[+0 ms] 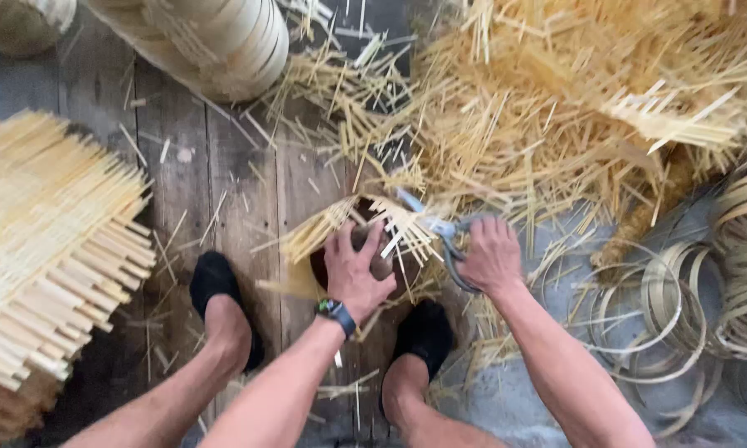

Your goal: The person sits on the floor weaving a round bamboo sieve. They weave thin bamboo strips into a woven mat, press it over a wooden dome mold, trim the excess strip ends with scissors, and fit a bent bamboo rim hoop around the edge.

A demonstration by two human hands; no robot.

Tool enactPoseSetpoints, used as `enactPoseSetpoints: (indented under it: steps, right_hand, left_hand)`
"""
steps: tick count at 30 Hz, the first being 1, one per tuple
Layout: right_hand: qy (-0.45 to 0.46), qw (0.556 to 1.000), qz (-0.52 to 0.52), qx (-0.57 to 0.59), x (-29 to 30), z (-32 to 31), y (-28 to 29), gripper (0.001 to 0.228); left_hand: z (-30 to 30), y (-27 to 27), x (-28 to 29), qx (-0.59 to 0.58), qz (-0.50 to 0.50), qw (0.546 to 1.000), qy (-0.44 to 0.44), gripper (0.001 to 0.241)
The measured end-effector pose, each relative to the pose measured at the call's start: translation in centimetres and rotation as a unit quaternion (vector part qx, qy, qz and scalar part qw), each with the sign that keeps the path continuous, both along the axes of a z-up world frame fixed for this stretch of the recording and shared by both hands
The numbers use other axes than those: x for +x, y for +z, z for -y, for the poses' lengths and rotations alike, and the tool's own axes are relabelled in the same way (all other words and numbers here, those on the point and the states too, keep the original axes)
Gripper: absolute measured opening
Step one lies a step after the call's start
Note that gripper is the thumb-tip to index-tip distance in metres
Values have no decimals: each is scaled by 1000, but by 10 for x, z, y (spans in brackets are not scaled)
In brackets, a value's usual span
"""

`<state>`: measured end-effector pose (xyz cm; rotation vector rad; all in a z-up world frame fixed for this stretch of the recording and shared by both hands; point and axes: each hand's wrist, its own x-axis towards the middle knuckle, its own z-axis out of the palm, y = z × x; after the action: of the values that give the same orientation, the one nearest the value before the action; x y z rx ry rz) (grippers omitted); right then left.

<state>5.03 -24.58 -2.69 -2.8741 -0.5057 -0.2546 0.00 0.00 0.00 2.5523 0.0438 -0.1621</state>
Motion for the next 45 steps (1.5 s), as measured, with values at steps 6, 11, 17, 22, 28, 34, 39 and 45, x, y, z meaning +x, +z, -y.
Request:
enactPoseSetpoints:
  steps: [6, 11, 17, 22, 28, 34, 39, 45]
  right_hand:
    - [8, 978, -196, -76, -3, 32, -80, 29]
    - [13, 988, -111, -108, 8, 11, -38, 41]
    - [54, 968, -197, -145, 14, 15, -52, 30]
    - [54, 972, -207, -93, 15, 31, -53, 27]
    - [1, 967, -224, -118, 27, -17, -10, 51]
    - [-15, 913, -390, -121, 15, 28, -60, 28]
    - [81, 991, 0, -107, 18, 6, -65, 68]
    - [21, 916, -362, -172, 22, 20, -65, 35]
  left_hand:
    - [-12, 9, 9, 23, -3, 996, -82, 92]
    - [-19, 15, 14, 29, -43, 986, -161, 92]
    - [-27, 24, 11, 32, -11, 973, -230, 90]
    - [-4, 4, -8, -93, 25, 993, 73, 114]
    - [-18, -11, -6, 4, 22, 996, -81, 92]
    - [-12, 11, -4, 27, 40, 998, -31, 111]
    - [-9, -1, -5, -29, -28, 999, 26, 98]
    - [-18, 15, -2, 10, -4, 999, -33, 99]
